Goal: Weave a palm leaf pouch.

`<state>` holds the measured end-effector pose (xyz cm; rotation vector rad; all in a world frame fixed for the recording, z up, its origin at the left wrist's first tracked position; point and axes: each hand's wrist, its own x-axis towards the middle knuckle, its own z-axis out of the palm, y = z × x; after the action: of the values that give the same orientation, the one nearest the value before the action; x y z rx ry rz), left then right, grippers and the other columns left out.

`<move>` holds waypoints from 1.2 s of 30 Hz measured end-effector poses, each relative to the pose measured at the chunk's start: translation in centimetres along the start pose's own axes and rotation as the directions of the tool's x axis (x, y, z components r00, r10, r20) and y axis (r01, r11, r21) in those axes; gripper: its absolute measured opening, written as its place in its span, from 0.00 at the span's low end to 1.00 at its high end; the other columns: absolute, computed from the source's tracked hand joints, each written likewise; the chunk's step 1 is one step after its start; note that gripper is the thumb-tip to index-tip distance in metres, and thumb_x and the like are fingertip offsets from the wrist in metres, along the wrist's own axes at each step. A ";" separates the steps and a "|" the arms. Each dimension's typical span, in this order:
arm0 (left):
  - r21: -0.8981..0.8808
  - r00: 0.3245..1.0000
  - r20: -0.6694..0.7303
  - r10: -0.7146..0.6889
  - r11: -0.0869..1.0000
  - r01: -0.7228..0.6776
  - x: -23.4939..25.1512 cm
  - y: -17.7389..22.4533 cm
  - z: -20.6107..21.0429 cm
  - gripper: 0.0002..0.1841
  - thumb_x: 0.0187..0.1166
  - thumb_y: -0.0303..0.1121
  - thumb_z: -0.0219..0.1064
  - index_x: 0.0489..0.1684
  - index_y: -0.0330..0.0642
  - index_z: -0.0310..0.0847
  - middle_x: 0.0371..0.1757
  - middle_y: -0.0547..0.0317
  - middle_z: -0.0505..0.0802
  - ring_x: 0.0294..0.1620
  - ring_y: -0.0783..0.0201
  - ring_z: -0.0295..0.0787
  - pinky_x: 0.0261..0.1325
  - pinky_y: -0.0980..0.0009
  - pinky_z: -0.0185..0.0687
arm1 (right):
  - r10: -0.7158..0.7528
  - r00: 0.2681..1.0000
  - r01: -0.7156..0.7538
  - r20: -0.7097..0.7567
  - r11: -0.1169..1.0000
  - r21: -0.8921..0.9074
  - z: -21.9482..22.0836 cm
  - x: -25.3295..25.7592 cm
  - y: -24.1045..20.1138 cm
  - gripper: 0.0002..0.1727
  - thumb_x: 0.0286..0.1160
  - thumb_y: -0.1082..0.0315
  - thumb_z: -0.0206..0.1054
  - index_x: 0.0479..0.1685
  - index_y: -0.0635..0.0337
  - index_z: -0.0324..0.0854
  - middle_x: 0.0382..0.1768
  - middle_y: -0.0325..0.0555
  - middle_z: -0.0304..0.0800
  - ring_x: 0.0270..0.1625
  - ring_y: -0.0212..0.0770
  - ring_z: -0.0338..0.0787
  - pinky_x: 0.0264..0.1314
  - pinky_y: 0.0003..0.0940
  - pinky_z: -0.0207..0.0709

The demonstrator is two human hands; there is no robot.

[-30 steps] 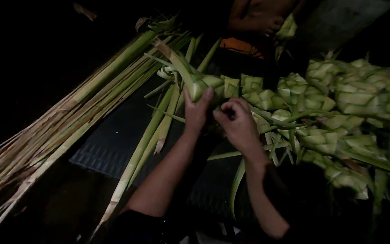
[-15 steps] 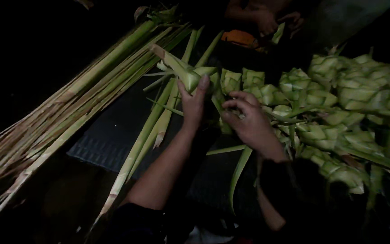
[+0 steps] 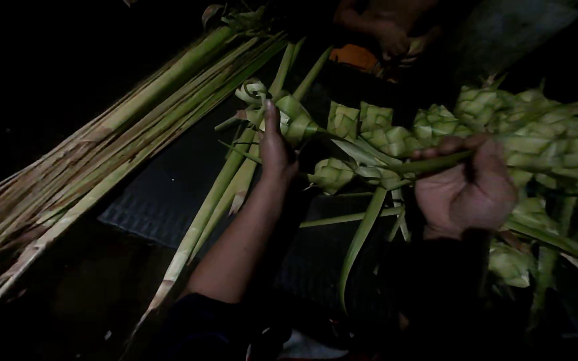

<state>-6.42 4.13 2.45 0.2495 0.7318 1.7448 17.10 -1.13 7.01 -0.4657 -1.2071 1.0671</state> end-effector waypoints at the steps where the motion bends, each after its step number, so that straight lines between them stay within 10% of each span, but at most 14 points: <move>1: 0.009 1.000 0.002 -0.003 1.000 0.003 0.0 0.0 0.0 0.34 0.86 0.62 0.53 0.83 0.48 0.60 0.62 0.47 0.87 0.59 0.51 0.88 0.58 0.48 0.88 | -0.017 1.000 0.017 -0.018 1.000 -0.008 -0.2 0.0 -0.3 0.22 0.94 0.62 0.39 0.44 0.47 0.83 0.32 0.32 0.88 0.39 0.35 0.91 0.54 0.39 0.87; 4: 0.076 0.999 -0.005 0.031 0.997 -0.031 0.0 -0.1 0.0 0.37 0.86 0.61 0.56 0.87 0.49 0.54 0.67 0.45 0.86 0.63 0.50 0.87 0.62 0.47 0.87 | 0.015 0.998 -0.019 -0.058 0.998 -0.065 0.6 -0.7 -1.0 0.22 0.95 0.59 0.38 0.42 0.43 0.80 0.25 0.27 0.83 0.28 0.29 0.86 0.40 0.29 0.87; 7: 0.321 0.974 0.039 0.222 0.921 -0.223 0.7 0.2 -0.8 0.39 0.84 0.52 0.65 0.88 0.43 0.51 0.67 0.44 0.85 0.62 0.55 0.88 0.62 0.55 0.89 | 0.152 0.981 -0.111 0.121 0.950 -0.292 1.1 -1.9 -1.0 0.15 0.93 0.50 0.47 0.59 0.42 0.76 0.38 0.27 0.93 0.40 0.30 0.94 0.48 0.29 0.90; 13: 0.971 0.977 0.149 0.151 0.166 -0.174 1.9 5.9 -3.0 0.41 0.72 0.60 0.73 0.82 0.45 0.72 0.73 0.35 0.82 0.73 0.39 0.80 0.72 0.36 0.74 | 0.546 0.629 -0.116 0.554 0.770 -0.627 2.1 -3.0 -0.8 0.44 0.82 0.32 0.51 0.74 0.67 0.76 0.63 0.46 0.91 0.65 0.37 0.90 0.68 0.34 0.84; 17: 0.990 0.962 0.053 0.269 -0.141 -0.015 0.8 7.3 -2.8 0.51 0.68 0.61 0.76 0.90 0.39 0.60 0.85 0.25 0.67 0.85 0.22 0.55 0.74 0.17 0.46 | 0.448 0.853 0.010 0.268 0.499 -0.867 1.7 -2.7 -1.5 0.24 0.90 0.49 0.52 0.66 0.55 0.84 0.62 0.42 0.89 0.62 0.36 0.88 0.64 0.40 0.84; 20: 0.970 0.876 0.231 0.424 -0.170 -0.173 -0.4 6.1 -1.8 0.53 0.66 0.48 0.81 0.92 0.37 0.54 0.91 0.29 0.55 0.91 0.25 0.43 0.81 0.22 0.34 | 0.358 0.934 -0.087 -0.009 0.201 -0.976 1.1 -1.6 -0.2 0.21 0.86 0.52 0.64 0.70 0.53 0.82 0.72 0.53 0.79 0.68 0.55 0.83 0.64 0.60 0.78; 24: 0.739 0.737 0.672 0.070 -0.134 -0.661 -2.9 1.8 0.6 0.39 0.67 0.48 0.81 0.79 0.41 0.75 0.79 0.31 0.75 0.79 0.31 0.69 0.77 0.33 0.66 | 0.466 0.870 -0.228 -0.158 0.099 -0.968 0.8 -0.7 2.4 0.33 0.78 0.57 0.74 0.83 0.49 0.71 0.82 0.59 0.67 0.76 0.64 0.76 0.69 0.66 0.75; 27: 0.706 0.727 0.596 -0.341 -0.210 -0.677 -3.4 -2.7 0.5 0.53 0.57 0.53 0.87 0.90 0.54 0.63 0.87 0.35 0.66 0.84 0.30 0.63 0.77 0.33 0.66 | 0.547 0.818 -0.275 -0.175 0.106 -0.956 0.2 -0.4 3.0 0.26 0.81 0.71 0.66 0.79 0.48 0.76 0.80 0.57 0.71 0.74 0.60 0.80 0.69 0.61 0.77; 31: 0.771 0.803 0.465 -0.373 -0.276 -0.575 -0.8 -3.5 -0.8 0.45 0.64 0.44 0.84 0.86 0.52 0.65 0.83 0.35 0.69 0.76 0.32 0.74 0.68 0.37 0.79 | 0.586 0.773 -0.386 -0.243 0.131 -0.913 -1.7 -0.9 0.8 0.17 0.83 0.74 0.60 0.66 0.50 0.83 0.63 0.56 0.85 0.48 0.54 0.91 0.49 0.58 0.86; 36: 0.701 0.642 0.610 -0.463 -0.061 -0.711 1.4 -1.2 -1.9 0.37 0.68 0.41 0.82 0.82 0.53 0.73 0.81 0.42 0.76 0.79 0.37 0.72 0.74 0.33 0.70 | 0.711 0.703 -0.474 0.015 0.484 -0.735 -5.3 -2.0 -4.9 0.16 0.90 0.73 0.46 0.51 0.63 0.83 0.38 0.42 0.89 0.35 0.34 0.90 0.43 0.29 0.88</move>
<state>-6.86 4.96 -0.07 2.1770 1.2337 0.5532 24.02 -3.90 7.92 -1.4568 -1.8148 1.2906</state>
